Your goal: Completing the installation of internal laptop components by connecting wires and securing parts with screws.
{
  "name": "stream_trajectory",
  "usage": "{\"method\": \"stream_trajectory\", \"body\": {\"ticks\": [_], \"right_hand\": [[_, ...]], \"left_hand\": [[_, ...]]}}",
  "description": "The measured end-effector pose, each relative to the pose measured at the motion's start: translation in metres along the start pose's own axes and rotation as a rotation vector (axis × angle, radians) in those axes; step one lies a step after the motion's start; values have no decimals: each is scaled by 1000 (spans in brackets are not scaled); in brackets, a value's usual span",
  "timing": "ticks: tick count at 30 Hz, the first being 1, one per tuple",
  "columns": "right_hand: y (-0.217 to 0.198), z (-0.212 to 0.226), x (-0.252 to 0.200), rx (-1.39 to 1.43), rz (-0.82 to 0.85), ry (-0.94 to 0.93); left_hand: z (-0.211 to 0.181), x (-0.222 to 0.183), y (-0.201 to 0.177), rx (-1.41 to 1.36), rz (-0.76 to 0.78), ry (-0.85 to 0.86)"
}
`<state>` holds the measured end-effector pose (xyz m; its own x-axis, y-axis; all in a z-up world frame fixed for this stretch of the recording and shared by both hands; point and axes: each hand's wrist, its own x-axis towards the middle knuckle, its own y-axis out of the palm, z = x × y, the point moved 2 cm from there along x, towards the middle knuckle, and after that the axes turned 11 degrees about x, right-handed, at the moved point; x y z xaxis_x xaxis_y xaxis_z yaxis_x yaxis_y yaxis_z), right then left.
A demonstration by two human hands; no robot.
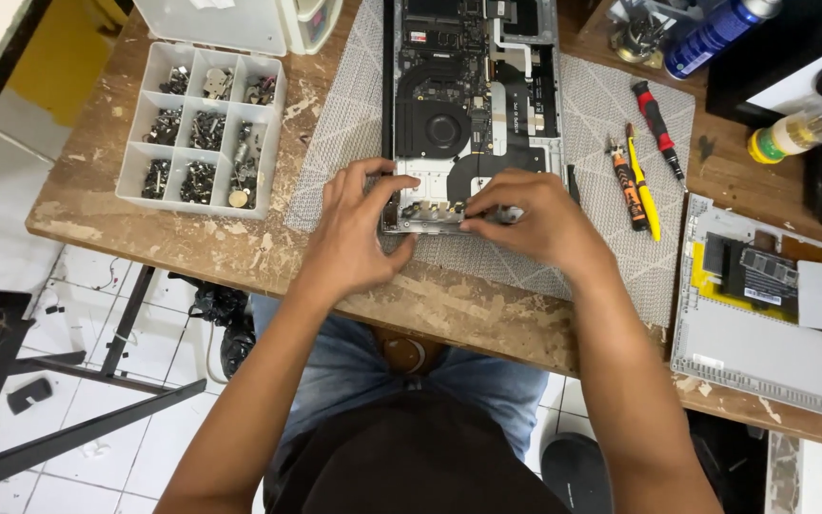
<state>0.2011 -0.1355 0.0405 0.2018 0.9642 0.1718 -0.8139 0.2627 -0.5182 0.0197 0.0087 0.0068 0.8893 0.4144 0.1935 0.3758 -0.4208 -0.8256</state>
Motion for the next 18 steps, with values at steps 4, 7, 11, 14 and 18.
{"method": "stream_trajectory", "body": {"ticks": [4,7,11,14,18], "right_hand": [[7,-5,2,5,29,-44],[9,-9,2,-16,42,10],[10,-13,2,-27,59,3],[11,-13,2,-38,70,6],[9,-4,5,-63,96,24]], "left_hand": [[4,0,5,25,-18,19],[6,0,7,26,-30,27],[7,-1,10,24,-55,43],[9,-1,12,22,-63,24],[8,-1,10,17,-54,18]]}}
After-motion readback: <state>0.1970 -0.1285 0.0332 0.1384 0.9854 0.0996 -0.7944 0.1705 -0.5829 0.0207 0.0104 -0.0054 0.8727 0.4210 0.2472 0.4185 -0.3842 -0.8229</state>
